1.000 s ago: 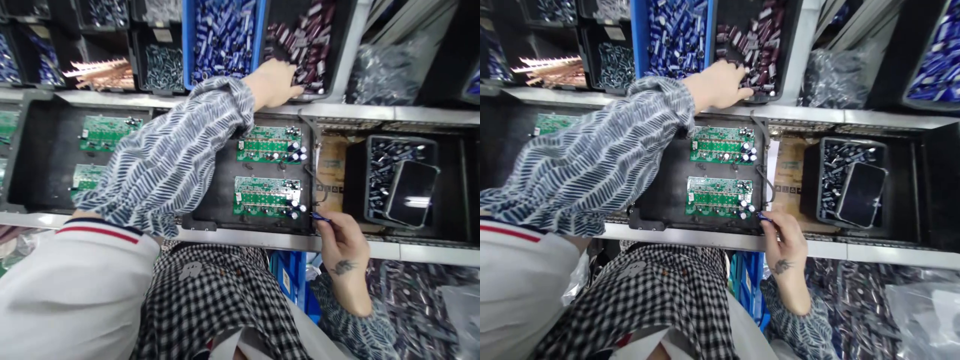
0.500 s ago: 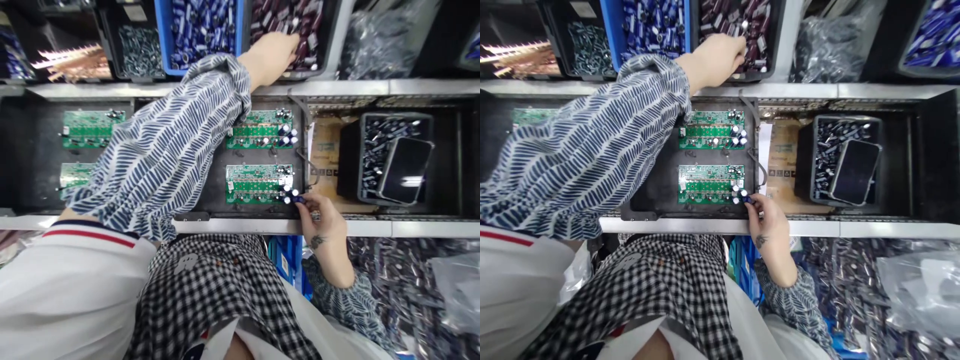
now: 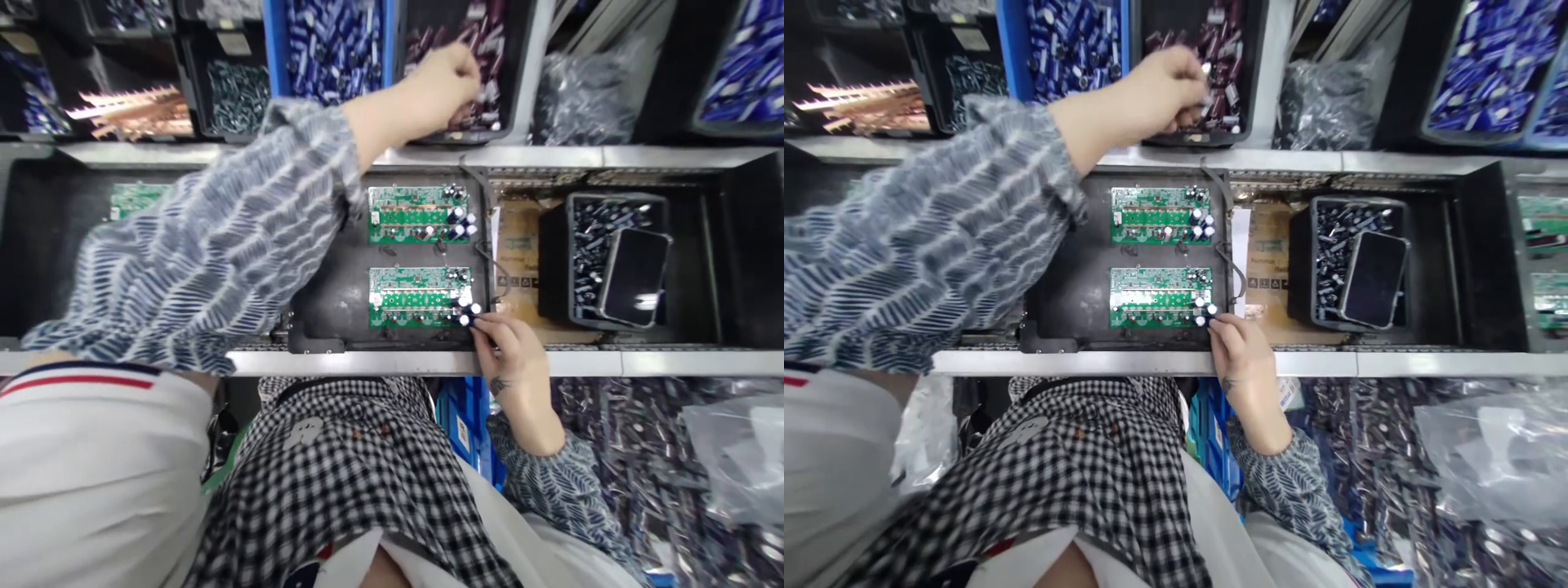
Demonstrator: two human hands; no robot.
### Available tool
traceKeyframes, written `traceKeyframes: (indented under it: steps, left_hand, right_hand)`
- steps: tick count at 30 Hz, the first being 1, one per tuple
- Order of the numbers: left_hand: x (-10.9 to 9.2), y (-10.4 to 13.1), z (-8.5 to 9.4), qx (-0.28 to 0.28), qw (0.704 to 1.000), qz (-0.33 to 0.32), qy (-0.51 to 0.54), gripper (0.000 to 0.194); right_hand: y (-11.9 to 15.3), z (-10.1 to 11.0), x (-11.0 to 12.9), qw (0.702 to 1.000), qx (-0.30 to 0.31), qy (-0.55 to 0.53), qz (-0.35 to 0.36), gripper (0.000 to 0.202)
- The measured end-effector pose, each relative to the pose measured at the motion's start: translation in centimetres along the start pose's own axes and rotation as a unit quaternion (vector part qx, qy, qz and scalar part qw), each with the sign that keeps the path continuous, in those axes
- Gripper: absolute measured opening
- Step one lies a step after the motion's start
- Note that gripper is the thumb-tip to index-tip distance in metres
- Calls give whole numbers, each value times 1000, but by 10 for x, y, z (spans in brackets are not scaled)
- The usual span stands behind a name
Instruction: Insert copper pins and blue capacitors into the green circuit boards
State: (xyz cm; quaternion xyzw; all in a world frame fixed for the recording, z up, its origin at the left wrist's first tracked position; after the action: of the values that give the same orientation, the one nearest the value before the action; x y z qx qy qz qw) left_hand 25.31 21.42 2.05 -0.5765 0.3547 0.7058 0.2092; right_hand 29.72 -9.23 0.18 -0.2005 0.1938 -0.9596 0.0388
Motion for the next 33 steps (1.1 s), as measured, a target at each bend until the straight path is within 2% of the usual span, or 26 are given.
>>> traceKeyframes:
  steps: [3,6,9,10,12,15,17,20,22,24,26,29,33]
  left_hand:
    - [10,50,-19,40,997,23,63,17]
    - [32,104,-41,79,987,71,124,31]
    - [58,152,-63,106,953,160,233,37]
    - [65,168,-70,115,935,191,276,37]
    - [76,197,-79,129,900,233,344,36]
    - [87,233,-71,114,868,246,416,32]
    - [95,255,-56,83,847,250,462,27]
    - [108,286,-37,50,808,262,525,28]
    - [114,301,-32,54,788,260,556,31]
    - [115,309,-34,82,775,243,577,27]
    - [114,312,-37,120,768,214,592,20]
    - [115,309,-39,144,767,187,596,21]
    - [126,306,-39,100,774,221,585,29]
  right_hand:
    - [-4,5,8,1000,-9,22,-6,16]
    - [-21,19,14,999,-24,-1,-32,24]
    - [-50,25,29,990,-46,-126,-51,43]
    - [-60,21,38,981,-39,-182,-47,44]
    - [-79,9,63,960,-9,-279,-22,32]
    - [-102,-9,94,931,38,-363,-2,11]
    - [-119,-22,94,925,54,-375,-30,11]
    - [-152,-45,75,959,56,-274,-49,18]
    - [-171,-69,71,981,92,-172,-1,15]
    - [-181,-94,67,984,130,-119,33,8]
    - [-183,-111,65,982,152,-103,44,11]
    - [-179,-122,65,980,168,-93,47,14]
    - [-176,-122,68,982,164,-85,46,14]
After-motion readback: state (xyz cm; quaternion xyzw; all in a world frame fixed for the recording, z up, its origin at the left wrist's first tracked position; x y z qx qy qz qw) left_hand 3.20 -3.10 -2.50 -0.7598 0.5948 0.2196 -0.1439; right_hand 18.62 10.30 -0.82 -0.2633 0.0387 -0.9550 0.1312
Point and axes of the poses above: each hand's wrist, its own y-axis away from the middle knuckle, its own z-axis out of the back of the hand, x = y × z, the point moved 10 cm from there along -y, towards the middle knuckle, and after that the axes turned 1 degree about z, right-handed, at the moved point
